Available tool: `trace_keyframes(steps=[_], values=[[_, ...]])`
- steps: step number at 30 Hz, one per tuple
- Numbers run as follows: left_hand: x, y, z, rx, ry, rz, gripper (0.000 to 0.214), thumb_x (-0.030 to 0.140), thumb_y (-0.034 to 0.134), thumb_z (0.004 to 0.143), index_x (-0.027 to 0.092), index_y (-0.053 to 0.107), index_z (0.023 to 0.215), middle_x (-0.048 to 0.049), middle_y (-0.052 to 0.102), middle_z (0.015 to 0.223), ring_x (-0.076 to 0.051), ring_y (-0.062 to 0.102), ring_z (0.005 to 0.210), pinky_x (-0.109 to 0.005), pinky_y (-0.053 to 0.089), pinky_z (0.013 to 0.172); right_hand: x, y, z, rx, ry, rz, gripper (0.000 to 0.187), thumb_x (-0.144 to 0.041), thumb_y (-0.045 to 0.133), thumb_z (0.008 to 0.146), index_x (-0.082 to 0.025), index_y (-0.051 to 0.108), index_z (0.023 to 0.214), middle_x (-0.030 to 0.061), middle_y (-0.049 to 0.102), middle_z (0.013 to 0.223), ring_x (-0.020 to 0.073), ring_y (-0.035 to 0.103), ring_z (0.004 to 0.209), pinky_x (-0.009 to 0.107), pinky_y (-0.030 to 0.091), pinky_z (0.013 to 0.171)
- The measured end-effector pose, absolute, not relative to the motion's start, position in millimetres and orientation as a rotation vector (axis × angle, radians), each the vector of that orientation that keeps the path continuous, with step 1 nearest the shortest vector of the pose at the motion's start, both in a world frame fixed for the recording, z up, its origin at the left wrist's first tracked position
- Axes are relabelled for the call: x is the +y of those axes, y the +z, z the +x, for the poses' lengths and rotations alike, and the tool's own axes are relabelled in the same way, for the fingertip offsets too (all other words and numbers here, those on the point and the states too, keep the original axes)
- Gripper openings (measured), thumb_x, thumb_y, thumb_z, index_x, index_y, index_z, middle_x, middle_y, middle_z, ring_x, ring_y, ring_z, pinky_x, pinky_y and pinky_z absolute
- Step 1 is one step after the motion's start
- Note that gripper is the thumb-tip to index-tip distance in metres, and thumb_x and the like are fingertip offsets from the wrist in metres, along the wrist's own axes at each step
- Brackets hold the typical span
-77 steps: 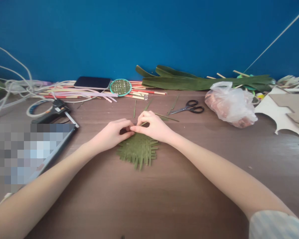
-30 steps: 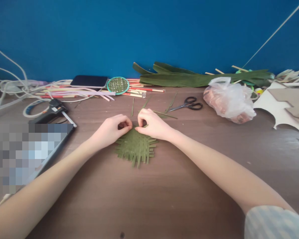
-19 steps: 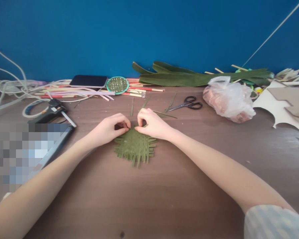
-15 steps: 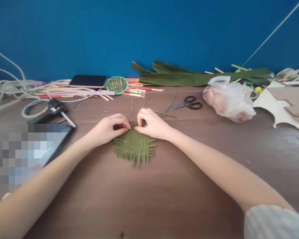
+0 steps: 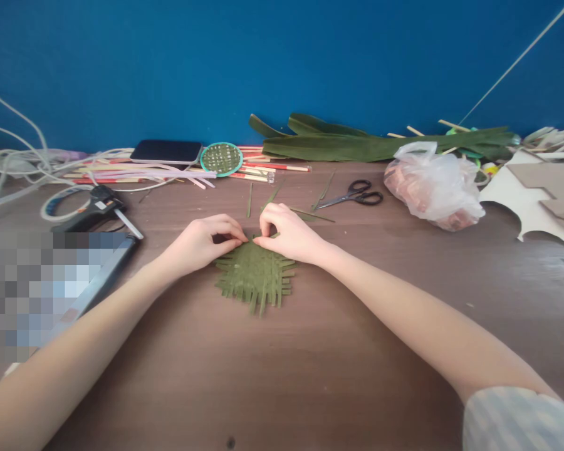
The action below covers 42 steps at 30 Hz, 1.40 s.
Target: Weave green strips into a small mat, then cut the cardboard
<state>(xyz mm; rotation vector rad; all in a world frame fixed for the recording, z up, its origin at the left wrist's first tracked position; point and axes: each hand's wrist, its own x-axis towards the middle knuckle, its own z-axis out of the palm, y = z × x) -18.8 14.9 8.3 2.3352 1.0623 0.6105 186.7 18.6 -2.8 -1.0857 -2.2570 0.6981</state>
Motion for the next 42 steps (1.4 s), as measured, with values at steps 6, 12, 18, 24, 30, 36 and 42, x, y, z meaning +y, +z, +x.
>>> trace_keyframes(steps=[6,12,18,24,30,36,42], values=[[12.5,12.4,-18.7,1.092,0.581,2.131,0.018,0.015,0.048,0.076,0.018,0.061,0.088,-0.0018,0.066,0.087,-0.014,0.062,0.078,-0.027,0.049,0.075,18.8,-2.1,186.8,-2.256,0.714,-1.084,0.025,-0.022,0.061,0.073,-0.020,0.041,0.059,0.0029,0.052,0.082,0.0179,0.047,0.083,0.033,0.036,0.079],[9.0,15.8,-16.0,1.067,0.559,2.119,0.024,0.008,0.045,0.075,0.018,0.057,0.093,0.0008,0.068,0.084,-0.011,0.064,0.079,-0.024,0.048,0.077,18.6,-0.8,186.2,-2.258,0.722,-1.090,0.025,-0.022,0.062,0.073,-0.020,0.041,0.060,0.0036,0.053,0.083,0.0180,0.047,0.084,0.032,0.036,0.078],[8.3,14.9,-14.8,1.084,0.561,2.129,0.021,0.010,0.047,0.076,0.018,0.058,0.092,0.0008,0.070,0.085,-0.012,0.065,0.080,-0.024,0.048,0.078,18.4,-0.3,186.2,-2.256,0.723,-1.085,0.024,-0.021,0.062,0.073,-0.019,0.041,0.060,0.0035,0.052,0.082,0.0176,0.047,0.083,0.032,0.037,0.078],[7.9,13.3,-14.9,1.120,0.566,2.124,0.018,0.013,0.048,0.077,0.019,0.060,0.090,0.0007,0.070,0.086,-0.012,0.065,0.081,-0.023,0.048,0.077,19.1,-1.1,187.1,-2.254,0.721,-1.065,0.024,-0.022,0.061,0.073,-0.019,0.041,0.060,0.0029,0.052,0.082,0.0175,0.048,0.082,0.033,0.036,0.079],[7.6,13.0,-14.0,1.150,0.561,2.142,0.019,0.013,0.047,0.077,0.019,0.060,0.090,0.0013,0.071,0.085,-0.012,0.066,0.080,-0.022,0.048,0.075,19.1,-2.2,186.7,-2.247,0.720,-1.071,0.022,-0.023,0.061,0.073,-0.019,0.043,0.061,0.0027,0.051,0.079,0.0171,0.047,0.080,0.032,0.037,0.077],[7.1,14.0,-12.5,1.165,0.561,2.177,0.019,0.012,0.047,0.077,0.018,0.060,0.090,0.0013,0.071,0.085,-0.012,0.066,0.079,-0.022,0.047,0.075,16.4,3.3,185.5,-2.204,0.685,-1.138,0.011,-0.029,0.058,0.077,-0.020,0.052,0.075,-0.0001,0.049,0.070,0.0150,0.046,0.072,0.028,0.036,0.066],[8.0,14.2,-12.6,1.178,0.547,2.223,0.012,0.021,0.052,0.079,0.019,0.062,0.085,0.0017,0.071,0.082,-0.013,0.065,0.075,-0.022,0.046,0.072,11.1,11.5,183.9,-2.021,0.978,-1.167,0.023,-0.039,0.056,0.079,-0.018,0.054,0.069,-0.0041,0.049,0.056,0.0095,0.043,0.053,0.025,0.034,0.055]])
